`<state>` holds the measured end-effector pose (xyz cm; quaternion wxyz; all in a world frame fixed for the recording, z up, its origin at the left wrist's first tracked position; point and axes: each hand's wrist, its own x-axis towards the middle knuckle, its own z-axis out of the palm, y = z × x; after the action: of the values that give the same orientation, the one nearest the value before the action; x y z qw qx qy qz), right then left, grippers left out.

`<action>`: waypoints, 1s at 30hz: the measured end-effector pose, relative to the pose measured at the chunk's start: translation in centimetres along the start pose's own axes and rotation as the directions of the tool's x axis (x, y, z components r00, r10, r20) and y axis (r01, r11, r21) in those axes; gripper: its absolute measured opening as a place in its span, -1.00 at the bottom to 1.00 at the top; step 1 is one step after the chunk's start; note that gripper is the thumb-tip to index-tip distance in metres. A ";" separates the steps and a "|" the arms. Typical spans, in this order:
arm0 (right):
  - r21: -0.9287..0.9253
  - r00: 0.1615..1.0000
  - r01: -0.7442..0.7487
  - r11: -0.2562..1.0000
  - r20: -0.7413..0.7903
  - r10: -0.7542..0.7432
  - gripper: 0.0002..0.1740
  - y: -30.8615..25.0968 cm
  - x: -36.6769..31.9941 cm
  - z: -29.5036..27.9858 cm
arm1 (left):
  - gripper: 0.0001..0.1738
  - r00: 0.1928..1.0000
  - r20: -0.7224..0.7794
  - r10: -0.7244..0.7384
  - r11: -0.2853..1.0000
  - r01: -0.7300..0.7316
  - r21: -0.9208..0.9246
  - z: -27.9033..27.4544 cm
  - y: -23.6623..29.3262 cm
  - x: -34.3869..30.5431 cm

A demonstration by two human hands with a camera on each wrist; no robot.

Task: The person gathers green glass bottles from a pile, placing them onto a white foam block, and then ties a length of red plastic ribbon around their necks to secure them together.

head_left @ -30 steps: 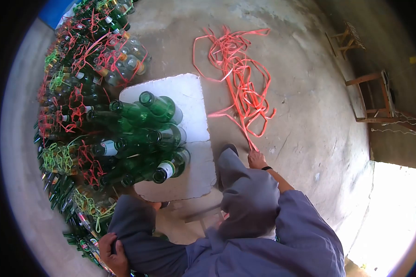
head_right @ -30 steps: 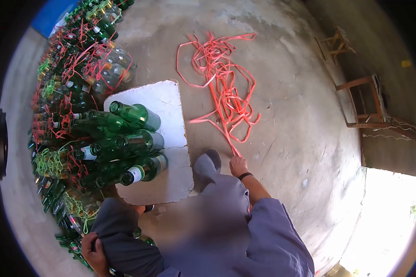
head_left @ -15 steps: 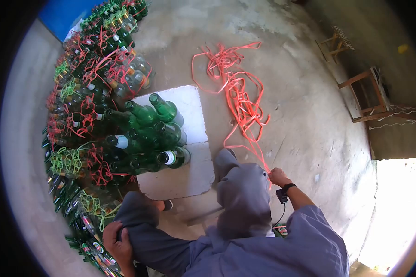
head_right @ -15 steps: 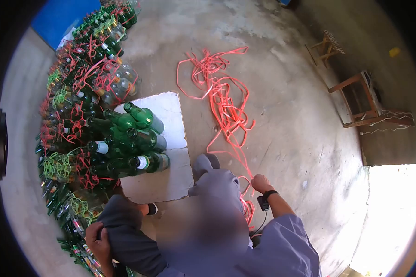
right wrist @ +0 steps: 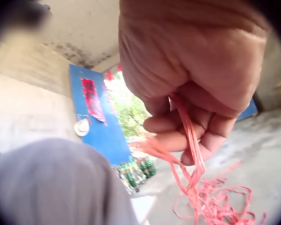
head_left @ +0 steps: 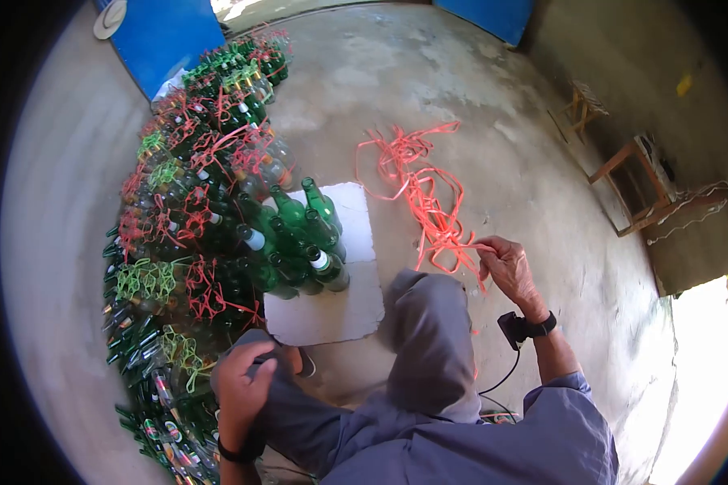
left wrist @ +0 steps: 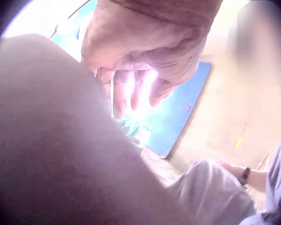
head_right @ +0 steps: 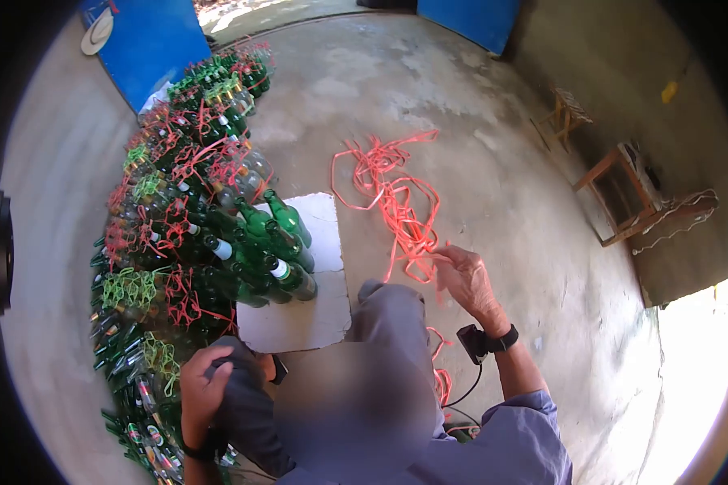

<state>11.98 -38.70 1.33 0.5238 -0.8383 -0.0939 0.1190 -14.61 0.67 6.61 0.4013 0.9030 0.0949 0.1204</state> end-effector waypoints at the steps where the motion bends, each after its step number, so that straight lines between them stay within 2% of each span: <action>1: 0.046 0.998 0.047 0.998 0.043 -0.049 -0.78 -2.8 -0.3 0.4 | -0.71 0.999 0.042 -0.007 0.997 0.010 -0.074 0.4 1.4 0.8; 2: 0.046 0.997 0.063 0.997 0.050 -0.065 -0.78 -5.2 -0.5 0.8 | -0.67 0.996 0.086 -0.010 0.989 0.023 -0.147 0.8 2.7 1.6; 4: -0.072 0.921 0.328 0.942 0.247 -0.302 -0.76 -9.3 -1.1 1.6 | -0.56 0.988 0.110 0.110 0.960 -0.077 -0.269 2.2 5.6 4.0; 5: -0.069 0.915 0.339 0.938 0.258 -0.311 -0.76 -11.4 -1.6 2.2 | -0.51 0.985 0.107 0.138 0.918 -0.087 -0.387 3.3 6.6 5.0; 6: 0.026 0.901 0.264 0.964 0.349 -0.257 -0.76 -13.3 -2.2 2.8 | -0.45 0.981 0.099 0.166 0.862 -0.096 -0.498 4.5 7.3 5.9; 7: 0.113 0.873 0.176 0.978 0.441 -0.208 -0.76 -14.7 -2.5 3.4 | -0.41 0.975 0.100 0.196 0.854 -0.120 -0.506 5.5 7.8 6.9; 9: 0.128 0.830 0.185 0.974 0.510 -0.224 -0.76 -16.6 -2.4 4.3 | -0.38 0.970 0.097 0.223 0.850 -0.144 -0.506 7.5 8.6 8.7; 10: 0.137 0.789 0.184 0.973 0.570 -0.229 -0.75 -17.2 -2.3 4.7 | -0.44 0.960 -0.008 0.280 0.846 -0.251 -0.470 8.6 8.9 9.5; 11: 0.142 0.783 0.187 0.972 0.576 -0.234 -0.75 -17.6 -2.2 5.1 | -0.51 0.934 -0.109 0.340 0.835 -0.353 -0.422 8.9 9.0 9.6; 12: 0.159 0.759 0.172 0.972 0.608 -0.233 -0.77 -18.0 -2.0 5.3 | -0.51 0.935 -0.113 0.337 0.838 -0.352 -0.417 8.6 9.0 9.2; 14: 0.178 0.731 0.155 0.972 0.641 -0.234 -0.77 -18.0 -1.4 5.5 | -0.70 0.974 0.157 0.161 0.861 -0.061 -0.505 7.7 8.8 8.3; 15: 0.177 0.732 0.221 0.959 0.620 -0.283 -0.77 -17.3 -0.7 5.7 | -0.70 0.976 0.155 0.155 0.863 -0.058 -0.501 7.4 8.7 7.6; 16: 0.175 0.729 0.285 0.942 0.598 -0.331 -0.78 -16.7 -0.2 5.7 | -0.77 0.986 0.152 0.069 0.842 0.025 -0.539 7.0 8.5 6.9; 17: 0.153 0.761 0.386 0.910 0.506 -0.407 -0.78 -16.4 0.0 5.6 | -0.80 0.988 0.153 -0.019 0.811 0.104 -0.576 6.5 8.2 6.2; 18: 0.159 0.756 0.386 0.909 0.510 -0.410 -0.78 -15.6 0.5 5.4 | -0.80 0.988 0.149 -0.025 0.813 0.107 -0.572 6.0 7.5 5.6; 20: 0.009 0.847 0.409 0.913 0.368 -0.383 -0.77 -13.7 1.9 4.9 | -0.80 0.986 0.144 -0.080 0.813 0.148 -0.563 4.5 5.7 4.3; 21: -0.037 0.907 0.285 0.958 0.335 -0.257 -0.73 -13.8 2.0 4.4 | -0.81 0.985 0.132 -0.114 0.798 0.170 -0.578 3.8 5.1 3.7; 22: -0.034 0.905 0.287 0.957 0.337 -0.259 -0.73 -12.9 2.6 4.0 | -0.81 0.985 0.130 -0.116 0.799 0.170 -0.576 3.1 4.3 3.3; 24: -0.039 0.954 0.240 0.970 0.194 -0.229 -0.69 -10.4 4.1 3.2 | -0.82 0.985 0.079 -0.153 0.829 0.172 -0.533 1.9 2.5 2.6; 25: -0.002 0.972 0.191 0.981 0.136 -0.189 -0.69 -10.1 4.3 2.6 | -0.83 0.972 0.094 -0.215 0.794 0.230 -0.563 1.1 2.4 2.2; 26: -0.001 0.972 0.192 0.981 0.138 -0.190 -0.69 -9.5 4.6 1.8 | -0.83 0.972 0.093 -0.217 0.794 0.231 -0.562 0.5 1.9 2.1; 28: 0.149 0.997 0.036 0.988 0.059 -0.046 -0.72 -7.8 5.6 -0.1 | -0.82 0.978 0.017 -0.206 0.840 0.186 -0.509 -0.6 1.0 1.9; 29: 0.147 0.997 0.035 0.989 0.060 -0.044 -0.72 -7.0 6.0 -1.3 | -0.82 0.978 0.018 -0.208 0.839 0.188 -0.510 -1.0 0.7 1.8; 30: 0.189 1.000 0.022 0.982 -0.019 -0.019 -0.73 -6.3 6.3 -2.6 | -0.82 0.975 -0.003 -0.223 0.841 0.191 -0.506 -1.5 0.3 1.7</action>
<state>18.53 -36.44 7.44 0.6029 -0.7848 -0.0864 0.1148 -13.38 1.98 8.09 0.6300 0.7475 0.1697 0.1249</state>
